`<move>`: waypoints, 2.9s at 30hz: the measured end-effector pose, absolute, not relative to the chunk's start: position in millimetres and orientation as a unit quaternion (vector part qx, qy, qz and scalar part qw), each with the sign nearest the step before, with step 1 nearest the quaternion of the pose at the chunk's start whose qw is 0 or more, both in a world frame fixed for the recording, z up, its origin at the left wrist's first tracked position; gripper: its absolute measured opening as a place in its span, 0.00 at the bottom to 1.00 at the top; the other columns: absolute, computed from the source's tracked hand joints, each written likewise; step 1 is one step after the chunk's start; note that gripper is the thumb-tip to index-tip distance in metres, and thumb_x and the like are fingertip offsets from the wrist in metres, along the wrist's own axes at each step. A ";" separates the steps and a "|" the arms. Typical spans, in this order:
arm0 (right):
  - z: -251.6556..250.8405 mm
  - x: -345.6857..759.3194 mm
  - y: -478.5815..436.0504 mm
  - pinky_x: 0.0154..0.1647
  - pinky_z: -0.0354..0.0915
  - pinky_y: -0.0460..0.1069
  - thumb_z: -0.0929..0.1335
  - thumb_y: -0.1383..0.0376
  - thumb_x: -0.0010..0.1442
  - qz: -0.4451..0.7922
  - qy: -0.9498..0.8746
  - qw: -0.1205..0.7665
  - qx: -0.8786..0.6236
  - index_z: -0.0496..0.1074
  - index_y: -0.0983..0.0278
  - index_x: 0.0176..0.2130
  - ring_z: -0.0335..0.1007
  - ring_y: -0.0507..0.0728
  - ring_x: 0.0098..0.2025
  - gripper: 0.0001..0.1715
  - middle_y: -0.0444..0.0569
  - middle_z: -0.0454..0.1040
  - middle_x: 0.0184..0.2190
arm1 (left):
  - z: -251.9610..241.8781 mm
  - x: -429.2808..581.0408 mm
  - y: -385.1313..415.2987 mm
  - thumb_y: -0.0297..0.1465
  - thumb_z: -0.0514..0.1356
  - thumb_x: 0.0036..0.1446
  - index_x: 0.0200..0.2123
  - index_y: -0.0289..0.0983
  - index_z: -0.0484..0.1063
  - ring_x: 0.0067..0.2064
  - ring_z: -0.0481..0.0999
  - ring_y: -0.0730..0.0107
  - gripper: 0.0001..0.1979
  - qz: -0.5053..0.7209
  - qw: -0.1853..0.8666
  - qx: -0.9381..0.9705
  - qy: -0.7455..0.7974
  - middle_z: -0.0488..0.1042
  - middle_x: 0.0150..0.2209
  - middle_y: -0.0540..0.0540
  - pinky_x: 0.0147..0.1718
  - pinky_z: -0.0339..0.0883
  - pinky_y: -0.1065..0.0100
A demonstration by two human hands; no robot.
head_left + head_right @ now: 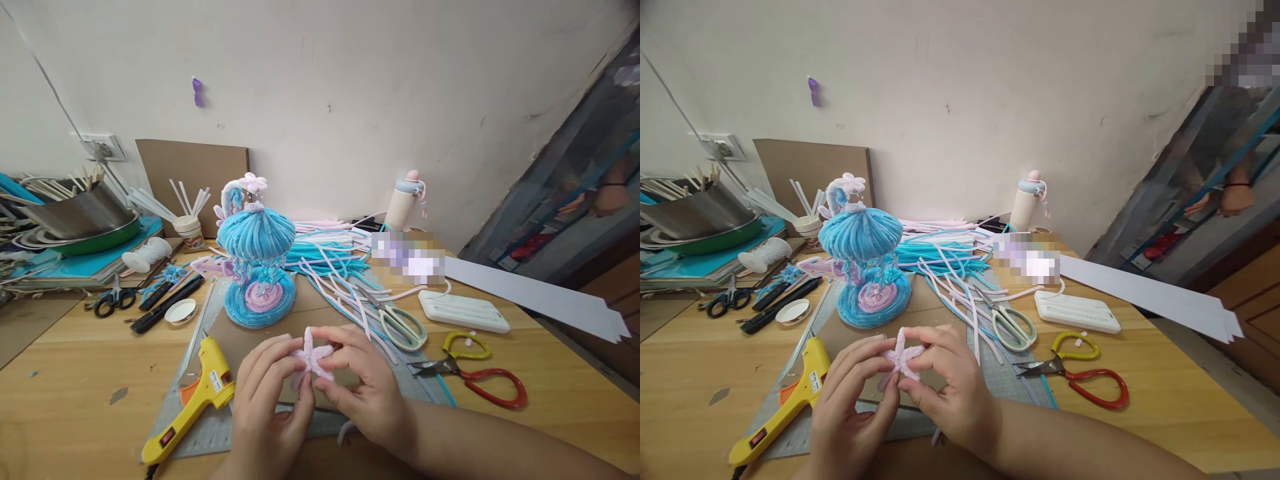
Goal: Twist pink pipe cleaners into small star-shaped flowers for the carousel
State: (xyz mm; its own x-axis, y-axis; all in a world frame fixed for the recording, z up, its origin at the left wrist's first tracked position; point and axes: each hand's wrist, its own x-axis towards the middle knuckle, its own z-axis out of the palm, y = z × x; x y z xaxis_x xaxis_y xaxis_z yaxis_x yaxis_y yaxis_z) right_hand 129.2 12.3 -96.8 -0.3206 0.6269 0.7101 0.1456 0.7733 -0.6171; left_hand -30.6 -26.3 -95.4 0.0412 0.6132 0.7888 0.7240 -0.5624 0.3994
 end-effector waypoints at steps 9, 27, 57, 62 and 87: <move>-95.5 128.8 13.1 0.45 0.67 0.54 0.70 0.69 0.53 0.225 -0.779 0.530 -0.250 0.70 0.60 0.36 0.69 0.58 0.46 0.08 0.51 0.72 0.48 | -94.8 -29.8 -26.5 0.17 0.59 0.47 0.35 0.37 0.69 0.44 0.73 0.61 0.13 -0.518 0.055 -0.721 -0.457 0.75 0.39 0.44 0.42 0.68 0.58; -95.7 128.8 12.7 0.46 0.66 0.54 0.70 0.72 0.52 0.236 -0.777 0.531 -0.242 0.70 0.61 0.36 0.68 0.57 0.46 0.10 0.51 0.72 0.48 | -93.1 -29.2 -26.0 0.15 0.59 0.47 0.34 0.36 0.69 0.41 0.72 0.64 0.13 -0.521 0.047 -0.727 -0.444 0.74 0.38 0.43 0.41 0.68 0.60; -97.3 134.9 31.0 0.49 0.63 0.55 0.70 0.72 0.53 0.217 -0.750 0.565 -0.267 0.70 0.61 0.35 0.68 0.58 0.49 0.09 0.51 0.72 0.48 | -69.5 -20.3 -0.1 0.19 0.58 0.49 0.31 0.37 0.67 0.40 0.71 0.67 0.08 -0.482 0.009 -0.757 -0.441 0.73 0.37 0.46 0.40 0.65 0.63; -95.2 138.2 39.0 0.50 0.62 0.56 0.70 0.71 0.54 0.203 -0.737 0.574 -0.292 0.70 0.61 0.34 0.69 0.58 0.49 0.07 0.51 0.73 0.47 | -67.9 -16.5 15.7 0.20 0.58 0.50 0.32 0.37 0.67 0.39 0.71 0.67 0.07 -0.481 -0.014 -0.764 -0.430 0.73 0.36 0.46 0.39 0.65 0.64; -98.5 135.0 31.9 0.47 0.65 0.55 0.71 0.70 0.53 0.226 -0.754 0.555 -0.270 0.71 0.61 0.34 0.69 0.58 0.47 0.07 0.52 0.73 0.47 | -83.3 -24.8 3.4 0.19 0.59 0.48 0.32 0.38 0.67 0.40 0.72 0.66 0.09 -0.501 0.005 -0.753 -0.426 0.73 0.37 0.46 0.40 0.65 0.62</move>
State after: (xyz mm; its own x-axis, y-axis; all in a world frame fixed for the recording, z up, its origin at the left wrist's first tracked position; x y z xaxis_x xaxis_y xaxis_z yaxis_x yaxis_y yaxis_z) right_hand 135.0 31.9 -98.5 -0.2381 0.6583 0.7141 0.1570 0.7516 -0.6406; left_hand -24.8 3.4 -83.3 0.1355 0.6365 0.7593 0.6473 -0.6371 0.4185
